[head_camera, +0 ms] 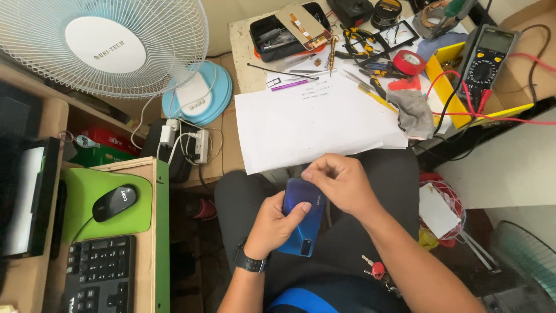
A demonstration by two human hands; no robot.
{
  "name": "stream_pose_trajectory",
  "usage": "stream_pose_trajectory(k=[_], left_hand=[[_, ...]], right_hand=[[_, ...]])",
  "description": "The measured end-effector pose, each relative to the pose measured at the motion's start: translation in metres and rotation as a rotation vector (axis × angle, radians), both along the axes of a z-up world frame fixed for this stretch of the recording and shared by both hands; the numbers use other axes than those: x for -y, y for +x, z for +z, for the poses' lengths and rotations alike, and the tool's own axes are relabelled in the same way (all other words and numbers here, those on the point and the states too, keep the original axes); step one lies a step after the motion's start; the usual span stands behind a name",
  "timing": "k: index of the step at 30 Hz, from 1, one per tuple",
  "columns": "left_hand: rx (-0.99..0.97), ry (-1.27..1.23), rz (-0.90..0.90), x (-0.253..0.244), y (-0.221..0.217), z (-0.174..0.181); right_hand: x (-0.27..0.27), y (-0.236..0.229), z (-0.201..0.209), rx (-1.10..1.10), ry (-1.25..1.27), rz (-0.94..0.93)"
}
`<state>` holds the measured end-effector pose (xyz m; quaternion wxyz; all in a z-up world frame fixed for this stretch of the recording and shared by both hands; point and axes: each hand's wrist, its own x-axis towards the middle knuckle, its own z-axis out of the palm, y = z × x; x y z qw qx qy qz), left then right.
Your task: The person holds a blue smartphone on their lap and uses a small piece of cloth to wipe the back and sides of the device. They rotate the phone to clean different areas, including the camera module, and briefly wipe the desk surface before continuing to clean the phone.
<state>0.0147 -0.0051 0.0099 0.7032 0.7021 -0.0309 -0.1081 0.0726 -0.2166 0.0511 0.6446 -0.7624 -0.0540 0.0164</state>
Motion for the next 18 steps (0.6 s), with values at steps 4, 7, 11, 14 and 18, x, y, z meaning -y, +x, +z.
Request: stream_pose_trajectory(k=[4, 7, 11, 14, 18], left_hand=[[0.005, 0.013, 0.003, 0.008, -0.006, 0.036], [-0.064, -0.089, 0.097, 0.023, -0.014, 0.083], [-0.224, -0.494, 0.315, 0.016, -0.001, 0.052], [-0.211, -0.576, 0.371, 0.005, 0.01, 0.015], [-0.152, -0.425, 0.492, 0.008, 0.012, 0.012]], right_hand=[[0.001, 0.012, -0.027, -0.007, 0.018, -0.008], [0.013, 0.012, -0.045, 0.029, 0.105, -0.105], [0.017, -0.005, -0.035, -0.031, 0.132, -0.057], [0.003, -0.03, -0.034, -0.108, 0.155, 0.07], [-0.017, -0.049, -0.035, -0.137, 0.254, 0.134]])
